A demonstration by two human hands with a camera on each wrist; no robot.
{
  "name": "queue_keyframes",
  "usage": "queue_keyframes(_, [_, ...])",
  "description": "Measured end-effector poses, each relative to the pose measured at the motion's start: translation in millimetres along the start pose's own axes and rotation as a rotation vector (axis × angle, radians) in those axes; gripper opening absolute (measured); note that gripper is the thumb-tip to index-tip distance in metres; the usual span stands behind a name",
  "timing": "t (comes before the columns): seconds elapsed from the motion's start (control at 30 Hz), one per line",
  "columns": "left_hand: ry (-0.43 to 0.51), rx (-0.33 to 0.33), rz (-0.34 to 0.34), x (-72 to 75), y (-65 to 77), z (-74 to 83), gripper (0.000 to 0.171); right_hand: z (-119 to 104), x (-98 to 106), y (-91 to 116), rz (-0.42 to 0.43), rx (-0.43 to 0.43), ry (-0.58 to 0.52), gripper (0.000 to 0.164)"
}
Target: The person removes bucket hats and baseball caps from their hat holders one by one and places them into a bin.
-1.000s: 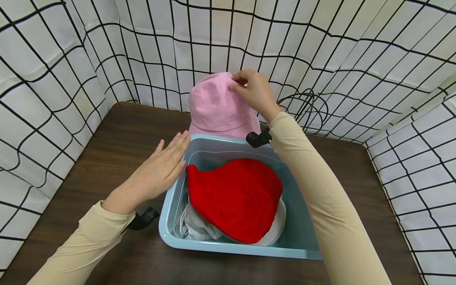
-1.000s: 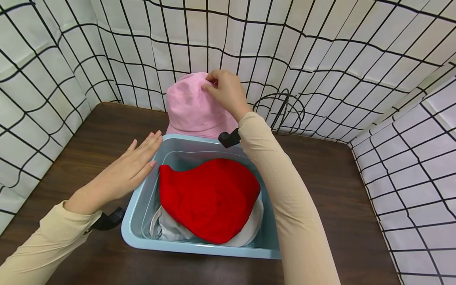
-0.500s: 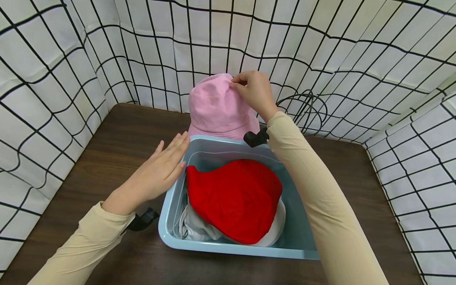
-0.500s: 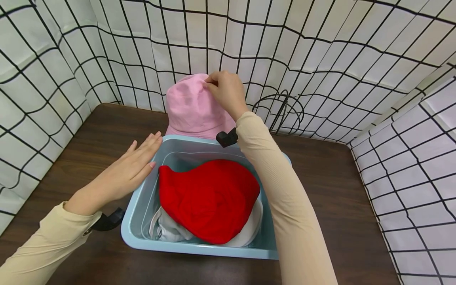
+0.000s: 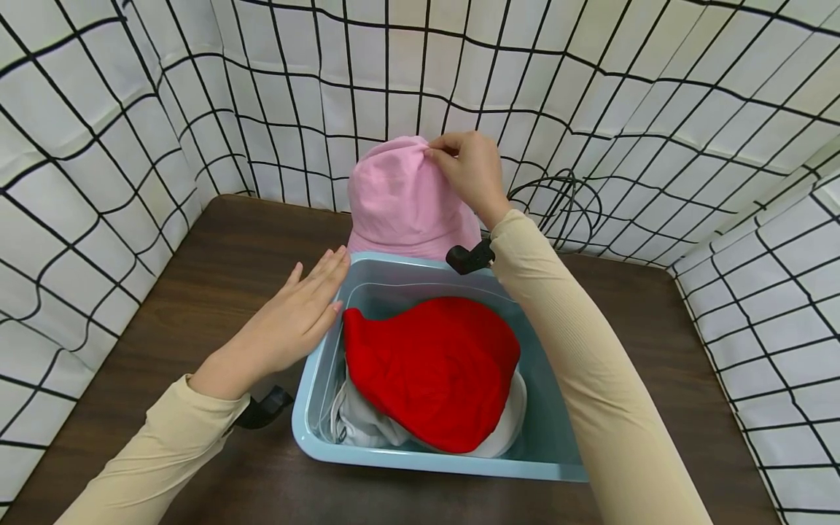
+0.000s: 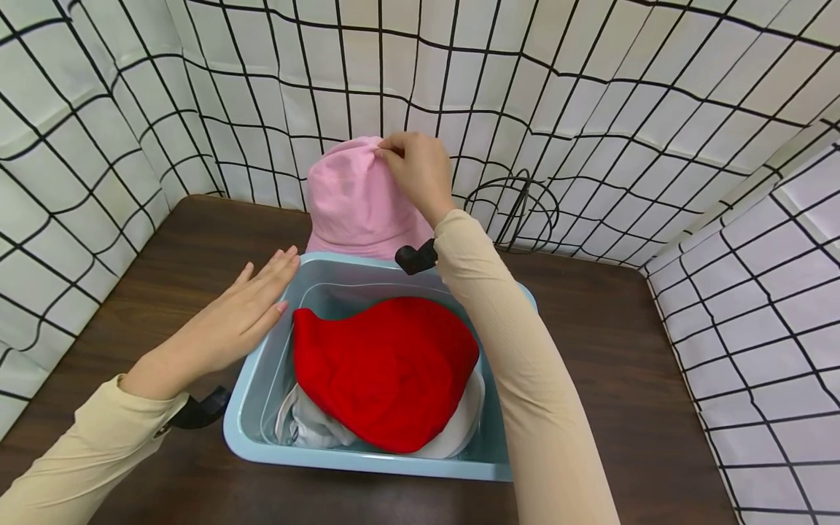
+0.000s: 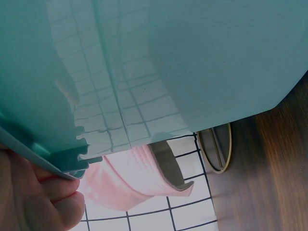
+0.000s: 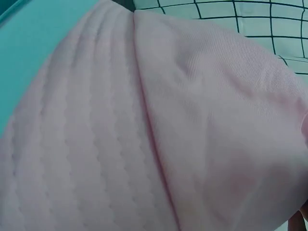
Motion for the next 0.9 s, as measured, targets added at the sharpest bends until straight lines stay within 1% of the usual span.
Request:
queue_keyframes(0.2, [-0.001,0.003,0.002,-0.3,0.4,-0.3,0.062,-3.6,6.4,-1.5,0.072,-0.009,-0.081,0.016])
queue_keyframes(0.33, [-0.001,0.005,0.005,0.0,0.5,-0.3,0.062,-6.1,11.4,-2.2,0.098,-0.027,-0.130,0.016])
queue_keyframes(0.5, [-0.001,0.003,0.007,-0.1,0.5,-0.4,0.062,-10.3,14.3,-2.4,0.092,-0.023,-0.216,0.014])
queue_keyframes(0.67, [0.003,0.001,0.012,-0.4,0.4,-0.6,0.062,-14.5,16.2,-2.9,0.083,0.001,-0.234,0.014])
queue_keyframes(0.77, [0.003,0.001,0.011,-0.7,0.2,-0.6,0.062,-15.9,17.8,-2.3,0.082,-0.009,-0.278,0.013])
queue_keyframes(0.9, [0.004,-0.002,0.012,-0.8,0.3,-0.6,0.062,-16.1,18.9,-1.1,0.067,-0.038,-0.366,0.011])
Point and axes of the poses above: each hand's wrist, its own y-axis away from the middle knuckle, its own x-axis out of the back of the hand, z = x × y, the point moved 4 cm from there along -y, towards the middle knuckle, and after that the axes turned 8 degrees about z, right-handed, at the moved point
